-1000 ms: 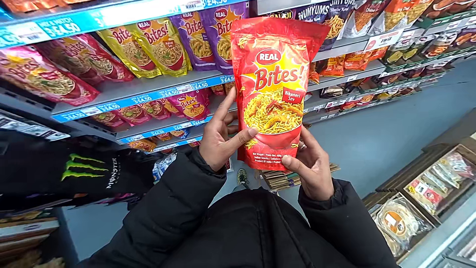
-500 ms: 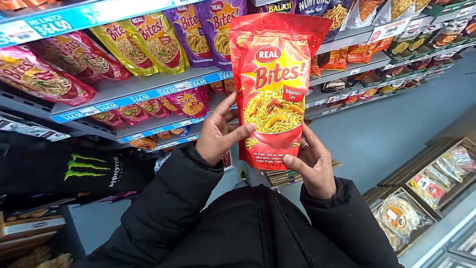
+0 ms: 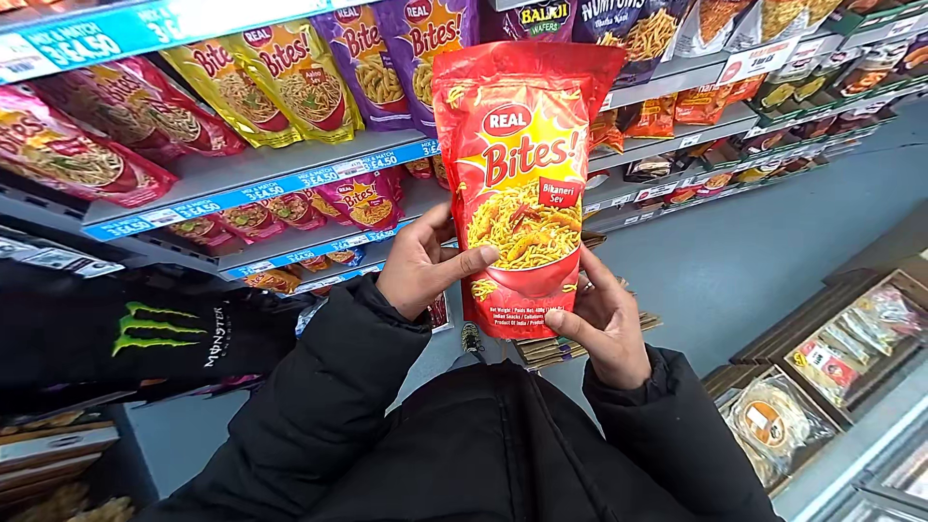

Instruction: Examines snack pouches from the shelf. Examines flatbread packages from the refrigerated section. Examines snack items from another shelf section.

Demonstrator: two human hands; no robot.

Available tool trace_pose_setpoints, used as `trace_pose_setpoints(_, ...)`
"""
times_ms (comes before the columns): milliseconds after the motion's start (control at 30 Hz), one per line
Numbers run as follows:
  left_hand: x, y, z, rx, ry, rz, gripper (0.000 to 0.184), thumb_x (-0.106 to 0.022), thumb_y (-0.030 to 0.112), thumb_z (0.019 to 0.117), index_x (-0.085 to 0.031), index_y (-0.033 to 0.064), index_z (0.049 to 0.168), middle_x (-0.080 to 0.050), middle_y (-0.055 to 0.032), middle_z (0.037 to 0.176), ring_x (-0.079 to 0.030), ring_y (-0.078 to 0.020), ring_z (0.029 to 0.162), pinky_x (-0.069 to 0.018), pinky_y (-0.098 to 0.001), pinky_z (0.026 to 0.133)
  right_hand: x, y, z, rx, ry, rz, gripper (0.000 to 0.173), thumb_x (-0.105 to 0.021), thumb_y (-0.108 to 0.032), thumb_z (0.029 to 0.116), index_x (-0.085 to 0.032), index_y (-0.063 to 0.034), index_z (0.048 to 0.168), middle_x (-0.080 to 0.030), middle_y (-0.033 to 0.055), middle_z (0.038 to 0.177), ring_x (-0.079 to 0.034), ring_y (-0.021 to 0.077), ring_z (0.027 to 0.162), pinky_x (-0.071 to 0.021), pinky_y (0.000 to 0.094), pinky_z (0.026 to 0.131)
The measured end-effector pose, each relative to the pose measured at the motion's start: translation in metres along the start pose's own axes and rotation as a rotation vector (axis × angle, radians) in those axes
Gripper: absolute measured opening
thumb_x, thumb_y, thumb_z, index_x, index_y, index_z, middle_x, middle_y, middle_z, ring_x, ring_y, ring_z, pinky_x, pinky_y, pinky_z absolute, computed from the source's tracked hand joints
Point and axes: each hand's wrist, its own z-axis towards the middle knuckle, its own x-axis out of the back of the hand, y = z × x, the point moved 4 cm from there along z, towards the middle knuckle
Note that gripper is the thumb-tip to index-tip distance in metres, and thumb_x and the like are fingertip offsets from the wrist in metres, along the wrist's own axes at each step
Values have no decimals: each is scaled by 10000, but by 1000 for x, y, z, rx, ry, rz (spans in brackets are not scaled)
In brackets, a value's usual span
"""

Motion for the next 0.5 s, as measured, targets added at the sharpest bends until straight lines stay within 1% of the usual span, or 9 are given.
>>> trace_pose_setpoints(67,1,-4,2,46,20,-1,574,-804,105,834,-557,-31,1333,-718,-119,1169,-736,-196,1014,-635,-328,877,2,4,2,6,-15,-21,903,-784,-202,863,-304,-119,1623,-641,122,1347,-720,231,1058,-634,357,878)
trace_pose_setpoints(167,3,-17,5,127,31,-26,538,-851,85,752,-618,-5,1228,-757,-82,1048,-750,-157,933,-640,-315,840,8,13,4,7,-61,-64,912,-800,-183,850,-317,-129,1622,-632,125,1361,-719,240,1066,-638,370,880)
trace_pose_setpoints(233,5,-29,6,173,27,-27,539,-873,64,698,-642,-1,1180,-772,-90,996,-760,-169,897,-648,-338,824,11,22,5,-20,-68,-92,961,-835,-175,813,-320,-152,1623,-635,133,1359,-709,268,1091,-633,397,906)
trace_pose_setpoints(300,7,-43,6,203,10,-22,559,-895,38,651,-667,-21,1158,-774,-124,980,-766,-210,890,-653,-379,829,16,36,4,-94,-53,-99,1057,-877,-164,753,-292,-220,1632,-641,127,1346,-694,298,1127,-627,429,930)
trace_pose_setpoints(367,9,-55,7,237,14,-1,577,-907,1,614,-683,-20,1145,-777,-127,982,-767,-220,899,-654,-397,841,20,56,4,-156,-44,-100,1098,-909,-185,730,-287,-267,1631,-647,116,1356,-687,310,1153,-620,451,951)
trace_pose_setpoints(400,10,-62,7,265,24,-3,585,-904,-28,607,-682,-19,1149,-777,-128,986,-766,-224,903,-652,-403,843,21,66,3,-179,-42,-106,1078,-914,-193,726,-316,-251,1621,-648,114,1359,-684,305,1163,-617,449,963)
trace_pose_setpoints(433,11,-69,7,290,24,-2,599,-903,-43,611,-678,-10,1165,-776,-123,996,-765,-223,910,-651,-404,843,22,76,3,-200,-36,-110,1041,-920,-195,723,-360,-195,1601,-652,124,1356,-688,300,1164,-620,442,966)
trace_pose_setpoints(467,14,-78,7,328,23,-1,604,-908,-49,622,-676,0,1178,-775,-124,1002,-764,-229,908,-650,-411,831,21,86,3,-215,-32,-116,1007,-921,-185,723,-388,-105,1574,-656,141,1349,-693,293,1162,-618,430,973)
trace_pose_setpoints(500,19,-90,8,372,26,-2,611,-911,-40,624,-669,-4,1184,-773,-130,1003,-762,-239,911,-649,-422,831,21,94,4,-235,-33,-127,991,-920,-172,722,-391,-27,1547,-657,153,1345,-692,280,1168,-615,413,983)
